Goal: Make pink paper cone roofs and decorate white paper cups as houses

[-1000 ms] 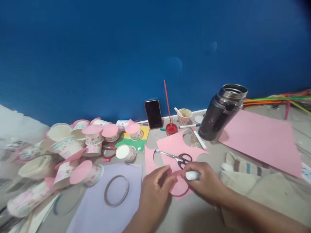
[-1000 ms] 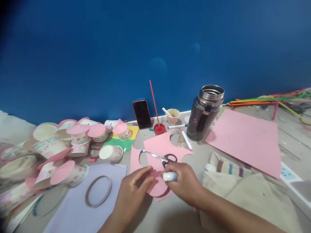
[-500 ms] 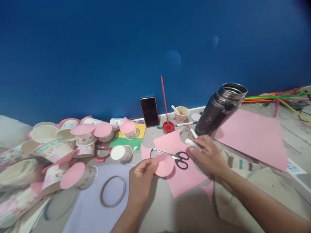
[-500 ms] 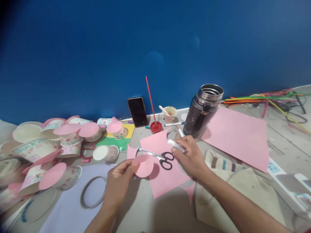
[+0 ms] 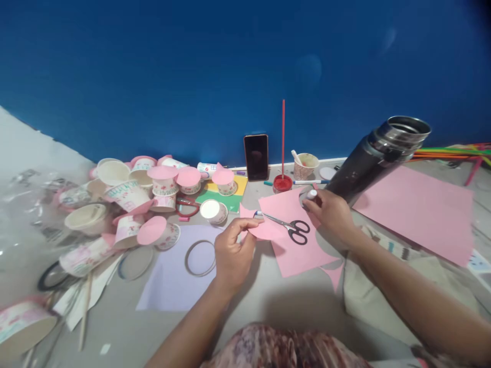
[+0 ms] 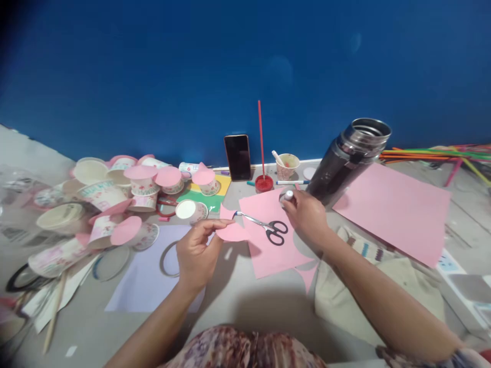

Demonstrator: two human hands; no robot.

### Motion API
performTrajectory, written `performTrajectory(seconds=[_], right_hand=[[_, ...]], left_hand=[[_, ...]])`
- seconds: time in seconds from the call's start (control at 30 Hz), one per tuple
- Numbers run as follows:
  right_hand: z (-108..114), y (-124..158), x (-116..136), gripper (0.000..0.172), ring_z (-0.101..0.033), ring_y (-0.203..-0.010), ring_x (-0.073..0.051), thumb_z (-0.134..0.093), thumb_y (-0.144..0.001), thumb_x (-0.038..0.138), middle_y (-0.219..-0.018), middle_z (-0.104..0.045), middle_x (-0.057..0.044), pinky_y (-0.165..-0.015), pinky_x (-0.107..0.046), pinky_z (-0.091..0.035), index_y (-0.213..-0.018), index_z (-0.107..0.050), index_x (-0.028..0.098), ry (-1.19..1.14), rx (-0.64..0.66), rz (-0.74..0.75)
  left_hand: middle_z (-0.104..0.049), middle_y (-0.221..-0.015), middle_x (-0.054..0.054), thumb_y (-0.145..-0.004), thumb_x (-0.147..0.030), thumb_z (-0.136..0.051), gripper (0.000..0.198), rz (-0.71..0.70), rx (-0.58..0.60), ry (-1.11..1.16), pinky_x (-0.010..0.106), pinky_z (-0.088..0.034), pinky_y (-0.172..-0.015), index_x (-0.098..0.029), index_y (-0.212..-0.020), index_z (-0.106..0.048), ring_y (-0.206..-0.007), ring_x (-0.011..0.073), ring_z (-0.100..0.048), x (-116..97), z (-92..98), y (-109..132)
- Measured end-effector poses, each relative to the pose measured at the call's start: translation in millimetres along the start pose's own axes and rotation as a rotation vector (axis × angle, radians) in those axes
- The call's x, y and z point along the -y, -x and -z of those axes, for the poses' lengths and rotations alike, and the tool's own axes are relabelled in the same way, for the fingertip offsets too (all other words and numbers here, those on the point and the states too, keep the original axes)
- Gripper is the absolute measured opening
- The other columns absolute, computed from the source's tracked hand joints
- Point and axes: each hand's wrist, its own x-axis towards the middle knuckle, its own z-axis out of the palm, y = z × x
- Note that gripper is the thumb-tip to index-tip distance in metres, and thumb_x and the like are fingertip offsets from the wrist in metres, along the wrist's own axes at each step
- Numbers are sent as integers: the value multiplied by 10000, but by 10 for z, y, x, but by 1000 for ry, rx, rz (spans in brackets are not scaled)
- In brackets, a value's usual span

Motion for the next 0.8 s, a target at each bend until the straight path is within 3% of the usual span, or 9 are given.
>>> performTrajectory(seconds=[0.1, 0.17, 0.27, 0.33, 0.4, 0.5, 0.6, 0.7, 0.8], right_hand=[[-86, -31, -11, 175, -656, -693, -249, -642, -903, 342, -786, -740, -112, -598, -306, -344, -825, -687, 191, 75, 45, -81], [-49, -21, -22, 185, -656, -660, -238, -642, -914, 338, -745, -731, -89, -584, -298, -338, -963, -715, 175, 101, 68, -105], [151, 85, 7, 406, -652, -617, -232, -676, -903, 343, -711, -724, -46, -570, -294, -345, -1268, -661, 166, 143, 107, -80], [311, 228, 94, 402, -633, -568, -234, -692, -897, 387, -693, -721, -42, -543, -302, -327, -1246, -689, 188, 185, 106, -51], [412, 398, 235, 365, -656, -604, -208, -710, -890, 437, -799, -761, -39, -568, -292, -394, -1192, -721, 232, 114, 70, 141], [385, 604, 449, 297, -698, -767, -211, -670, -929, 424, -961, -780, -83, -692, -300, -504, -1143, -732, 227, -96, 55, 497], [243, 677, 525, 163, -702, -832, -213, -584, -954, 243, -903, -767, -87, -714, -307, -522, -968, -745, 229, -181, -84, 599], [145, 664, 478, 209, -684, -771, -193, -564, -932, 143, -827, -755, -66, -694, -308, -510, -879, -742, 239, -163, -243, 632], [108, 655, 420, 195, -661, -747, -189, -593, -930, 131, -814, -759, -57, -694, -315, -490, -876, -746, 242, -99, -287, 701]], left_hand=[[-828, -995, 22, -840, -32, -627, 210, -71, -11, 75, 316, -576, -933, -228, -881, -690, -998, 184, -773, 25, -3, -2], [-820, -1027, 37, -839, -19, -635, 217, -121, -22, 92, 335, -564, -946, -227, -870, -686, -1025, 191, -760, 36, 0, -20], [-801, -1049, 51, -831, -20, -659, 208, -135, -54, 106, 345, -543, -950, -224, -846, -694, -1035, 192, -735, 49, 4, -56], [-788, -1023, 47, -823, -27, -670, 199, -96, -66, 150, 340, -538, -935, -224, -830, -698, -1020, 189, -724, 59, -7, -73], [-774, -1000, 42, -807, -33, -679, 192, -53, -75, 207, 337, -539, -916, -223, -814, -699, -1003, 190, -716, 63, -35, -73], [-748, -1006, 43, -799, -61, -705, 160, -10, -67, 219, 351, -523, -943, -220, -782, -700, -1011, 195, -695, 34, -86, -38], [-711, -1096, 55, -788, -93, -733, 133, 52, -17, 173, 349, -496, -991, -222, -818, -724, -1099, 205, -649, -22, -88, 6], [-685, -1146, 57, -738, -110, -758, 349, 338, -21, 267, 308, -526, -881, -239, -1060, -723, -1089, 207, -635, -72, -28, 24], [-708, -1038, 90, -773, -301, -778, 341, 883, 85, 663, 331, -557, -734, -170, -1077, -699, -903, 216, -669, -112, 17, 39]])
